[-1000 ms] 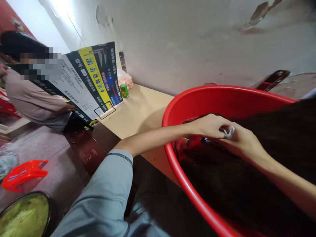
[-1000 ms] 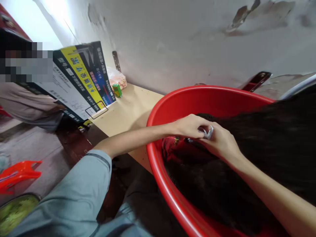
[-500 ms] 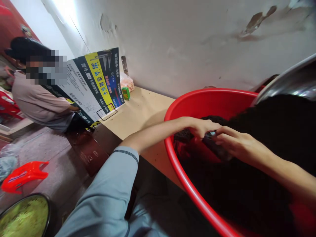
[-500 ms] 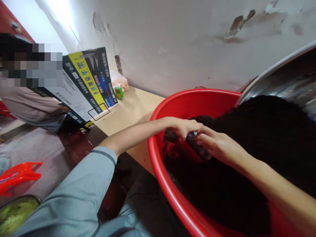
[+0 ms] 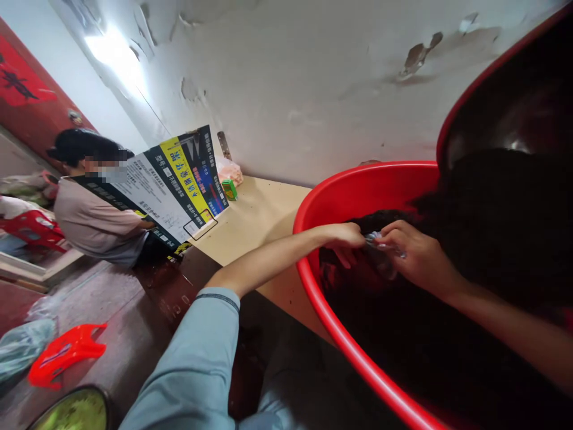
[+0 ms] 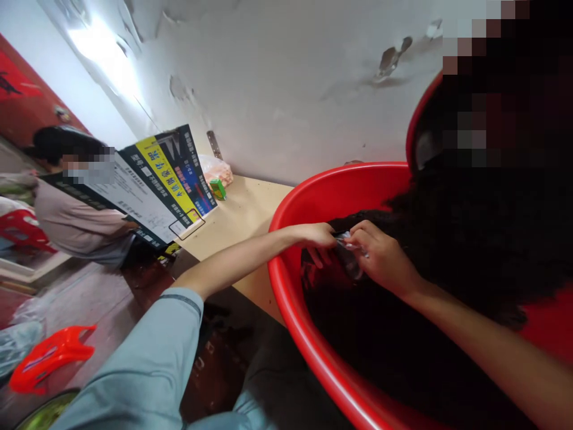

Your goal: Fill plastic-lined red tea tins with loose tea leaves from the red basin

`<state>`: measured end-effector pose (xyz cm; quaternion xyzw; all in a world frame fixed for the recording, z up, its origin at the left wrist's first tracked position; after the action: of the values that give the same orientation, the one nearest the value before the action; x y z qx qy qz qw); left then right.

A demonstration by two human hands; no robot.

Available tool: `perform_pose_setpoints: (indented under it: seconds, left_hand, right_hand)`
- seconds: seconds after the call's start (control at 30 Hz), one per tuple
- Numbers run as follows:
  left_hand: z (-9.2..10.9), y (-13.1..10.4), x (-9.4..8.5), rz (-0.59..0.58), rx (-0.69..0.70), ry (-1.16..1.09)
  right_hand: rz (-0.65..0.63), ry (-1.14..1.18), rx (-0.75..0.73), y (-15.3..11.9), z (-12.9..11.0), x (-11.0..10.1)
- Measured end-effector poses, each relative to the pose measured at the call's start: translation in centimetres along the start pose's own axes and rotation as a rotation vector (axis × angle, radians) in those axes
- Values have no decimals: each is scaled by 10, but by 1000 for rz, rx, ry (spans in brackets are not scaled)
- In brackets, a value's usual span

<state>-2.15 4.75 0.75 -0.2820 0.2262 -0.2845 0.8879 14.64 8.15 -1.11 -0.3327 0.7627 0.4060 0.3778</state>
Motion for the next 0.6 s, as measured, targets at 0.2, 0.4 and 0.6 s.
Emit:
perform_pose_setpoints:
  seconds: [0.2,0.4,0.6]
  left_hand:
    - [8,9,-3,84,-41,115]
    - [17,-2,-18,192,-4,533]
    - [38,13,-22,53,124,1014]
  right_hand:
    - [-5,79,-13,2,0,-1]
    - [-155,187,-154,10,-4,0]
    - [-267,93,-377,13,-19,1]
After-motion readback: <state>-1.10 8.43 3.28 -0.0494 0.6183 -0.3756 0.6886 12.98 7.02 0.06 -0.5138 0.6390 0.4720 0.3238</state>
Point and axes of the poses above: each hand's wrist, its own y-axis towards the middle knuckle, its own x-axis out of the palm, z = x × y, the point moved 2 cm from there along y, towards the middle knuckle, and after that the axes turned 13 degrees about -z, right-handed, at the moved point
